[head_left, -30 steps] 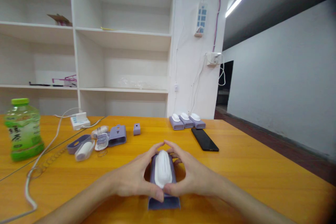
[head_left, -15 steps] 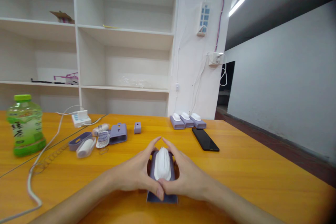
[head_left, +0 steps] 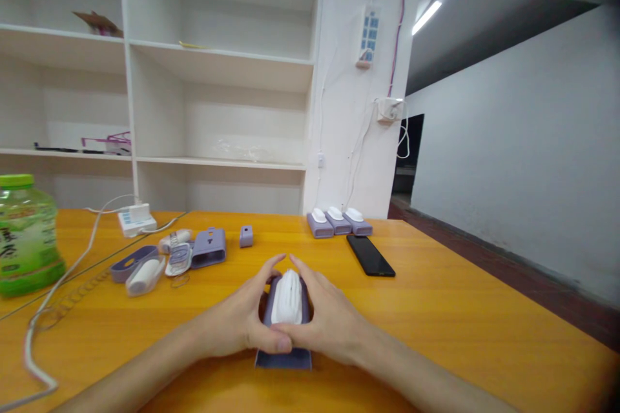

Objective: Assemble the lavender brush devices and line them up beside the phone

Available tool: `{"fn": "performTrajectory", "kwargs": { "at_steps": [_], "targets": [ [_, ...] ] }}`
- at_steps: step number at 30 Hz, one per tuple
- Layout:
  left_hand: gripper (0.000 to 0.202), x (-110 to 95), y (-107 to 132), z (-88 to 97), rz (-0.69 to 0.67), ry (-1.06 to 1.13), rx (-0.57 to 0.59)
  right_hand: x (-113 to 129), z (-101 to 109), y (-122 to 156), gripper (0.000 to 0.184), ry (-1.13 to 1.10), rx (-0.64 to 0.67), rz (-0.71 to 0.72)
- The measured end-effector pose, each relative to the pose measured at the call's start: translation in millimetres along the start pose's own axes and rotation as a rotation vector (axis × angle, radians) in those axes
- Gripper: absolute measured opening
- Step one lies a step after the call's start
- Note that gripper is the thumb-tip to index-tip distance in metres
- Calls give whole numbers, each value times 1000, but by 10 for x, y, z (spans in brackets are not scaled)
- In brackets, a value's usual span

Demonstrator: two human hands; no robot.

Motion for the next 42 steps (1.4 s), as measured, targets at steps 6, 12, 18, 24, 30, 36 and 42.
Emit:
{"fn": "performTrajectory", "kwargs": {
  "at_steps": [6, 12, 18, 24, 30, 36, 42],
  "targets": [
    [143, 31, 5, -28, -33, -54, 9, 49, -14, -2, 113, -43, 12, 29],
    [121, -28, -24, 36, -14, -120, -70, 79, -45, 0, 107, 16, 85, 82],
    [110, 2, -56, 79, 33, -191, -122, 117, -47, -2, 95, 6, 121, 137],
    [119, -57, -69, 90, 35, -246, -114, 87, -31, 7, 95, -57, 78, 169],
    [93, -192, -75, 33, 17, -326, -120, -143, -32, -42, 110, -212, -18, 41],
    [88, -231, -64, 9, -6, -269, -113, 0, -29, -35, 73, -297, 13, 122],
    [141, -49, -45, 0, 34, -253, -16, 65, 19, -36, 71, -285, 151, 110]
  ]
}}
Point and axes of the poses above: each hand's wrist, its own y-axis away from the middle knuckle, its own z-axis out of the back of the hand, x = y × z, the point moved 8 cm from there along -y, towards the middle knuckle, and after that the axes turned 6 degrees about -y, right-handed, at the moved point
